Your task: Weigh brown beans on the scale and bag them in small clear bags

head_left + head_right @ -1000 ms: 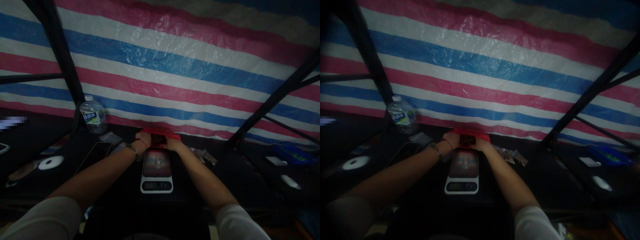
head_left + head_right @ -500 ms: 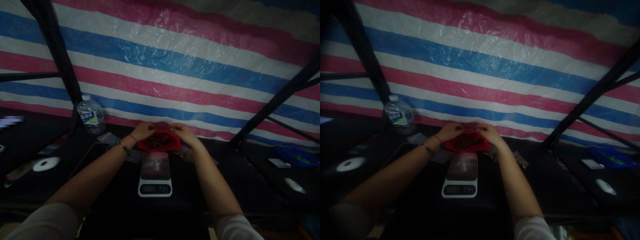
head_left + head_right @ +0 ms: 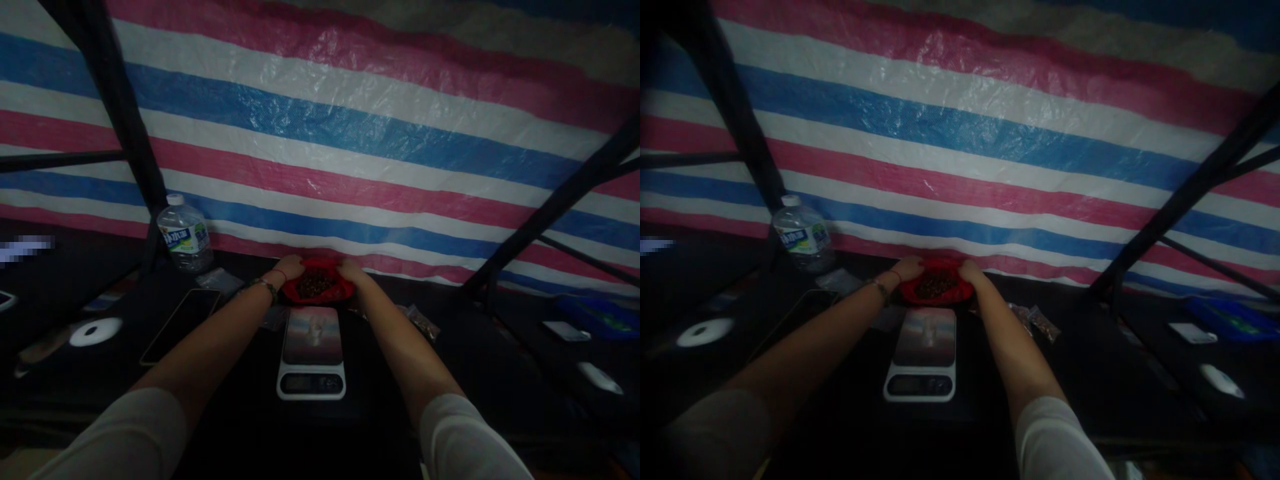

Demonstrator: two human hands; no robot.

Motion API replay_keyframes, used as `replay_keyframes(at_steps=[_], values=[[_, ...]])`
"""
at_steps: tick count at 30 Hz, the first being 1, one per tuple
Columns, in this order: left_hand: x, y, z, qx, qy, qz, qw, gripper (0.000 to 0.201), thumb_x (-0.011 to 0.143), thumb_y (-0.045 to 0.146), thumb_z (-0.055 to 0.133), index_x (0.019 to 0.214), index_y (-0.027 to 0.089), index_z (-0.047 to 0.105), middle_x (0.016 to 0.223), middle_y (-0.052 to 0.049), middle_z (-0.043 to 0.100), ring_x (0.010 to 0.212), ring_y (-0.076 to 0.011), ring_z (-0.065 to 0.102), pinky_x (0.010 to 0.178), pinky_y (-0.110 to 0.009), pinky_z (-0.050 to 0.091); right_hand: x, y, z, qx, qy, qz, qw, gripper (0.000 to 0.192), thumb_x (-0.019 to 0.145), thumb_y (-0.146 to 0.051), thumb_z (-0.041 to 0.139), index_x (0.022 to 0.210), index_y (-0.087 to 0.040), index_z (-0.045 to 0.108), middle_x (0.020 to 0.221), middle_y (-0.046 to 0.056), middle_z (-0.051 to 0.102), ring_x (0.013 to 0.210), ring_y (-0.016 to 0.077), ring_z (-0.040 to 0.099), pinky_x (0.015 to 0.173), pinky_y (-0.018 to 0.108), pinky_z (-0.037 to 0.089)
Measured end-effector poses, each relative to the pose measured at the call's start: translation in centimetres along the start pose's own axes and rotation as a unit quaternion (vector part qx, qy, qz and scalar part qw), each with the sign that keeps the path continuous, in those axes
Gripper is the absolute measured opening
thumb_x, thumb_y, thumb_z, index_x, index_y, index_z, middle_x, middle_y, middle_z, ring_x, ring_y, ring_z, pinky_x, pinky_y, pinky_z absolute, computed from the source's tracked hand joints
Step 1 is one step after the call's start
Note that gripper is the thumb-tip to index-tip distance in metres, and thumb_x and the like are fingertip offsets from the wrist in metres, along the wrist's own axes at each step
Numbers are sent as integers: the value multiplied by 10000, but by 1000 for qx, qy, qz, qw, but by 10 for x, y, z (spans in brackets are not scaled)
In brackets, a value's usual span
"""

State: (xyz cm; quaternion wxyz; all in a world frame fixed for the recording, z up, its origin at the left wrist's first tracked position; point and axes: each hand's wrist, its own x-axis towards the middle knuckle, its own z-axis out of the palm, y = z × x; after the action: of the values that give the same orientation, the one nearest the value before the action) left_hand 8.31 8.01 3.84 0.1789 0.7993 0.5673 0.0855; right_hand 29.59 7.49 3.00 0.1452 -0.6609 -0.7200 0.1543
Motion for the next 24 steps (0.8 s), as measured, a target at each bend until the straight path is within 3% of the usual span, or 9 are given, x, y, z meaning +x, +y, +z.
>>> replay_keyframes(at_steps=[2, 4, 8, 13, 17, 20, 24], values=[[-1, -1, -3, -14, -3, 14, 1000, 377, 867, 362, 444, 957, 127, 725, 1012, -138, 721, 913, -221, 676, 774, -246, 485, 1, 4, 0, 28, 0, -5, 1000, 335, 902, -207, 419, 1102, -126, 675, 1031, 113, 722, 918, 203, 672, 835, 283, 496], [-4, -5, -4, -38, -8, 27, 999, 433, 881, 439, 424, 1001, 138, 711, 1013, -111, 724, 866, -209, 678, 724, -239, 491, -2, 10, 3, 119, -2, -41, 992, 379, 939, -245, 338, 1172, -165, 626, 1084, 74, 710, 911, 168, 672, 812, 265, 509], [-9, -15, -2, -81, -14, 67, 994, 510, 802, 568, 527, 1061, 160, 687, 993, -85, 729, 845, -222, 678, 706, -253, 495, -8, 24, 13, 351, -12, -77, 933, 362, 931, -336, 370, 1140, -165, 610, 1060, 71, 711, 841, 162, 676, 762, 282, 531], [-8, -17, 5, -30, 31, 65, 997, 391, 845, 475, 499, 975, 167, 702, 984, -117, 726, 904, -228, 678, 777, -262, 485, -8, 38, 16, 331, -18, -31, 943, 316, 886, -392, 477, 956, -148, 666, 818, 52, 722, 618, 145, 629, 592, 253, 509], [-10, -12, 6, -23, 38, 67, 997, 358, 849, 411, 513, 1020, 149, 685, 1049, -135, 709, 950, -225, 668, 814, -262, 481, -10, 39, 14, 323, -5, -23, 946, 265, 864, -361, 528, 951, -159, 675, 772, 40, 717, 618, 146, 625, 591, 250, 512], [-14, -8, 6, -32, 12, 91, 995, 336, 842, 432, 526, 1016, 205, 703, 1022, -77, 727, 925, -202, 675, 790, -235, 484, -15, 35, 17, 384, -25, -16, 923, 269, 858, -363, 545, 1004, -170, 662, 841, 51, 728, 701, 167, 656, 663, 286, 541], [-17, 3, 6, -71, -25, 109, 991, 358, 866, 447, 482, 1058, 244, 705, 1009, -39, 735, 914, -194, 676, 772, -226, 489, -19, 27, 26, 508, -33, -41, 860, 328, 857, -408, 538, 1101, -203, 614, 1055, 68, 709, 895, 186, 673, 789, 325, 547]])
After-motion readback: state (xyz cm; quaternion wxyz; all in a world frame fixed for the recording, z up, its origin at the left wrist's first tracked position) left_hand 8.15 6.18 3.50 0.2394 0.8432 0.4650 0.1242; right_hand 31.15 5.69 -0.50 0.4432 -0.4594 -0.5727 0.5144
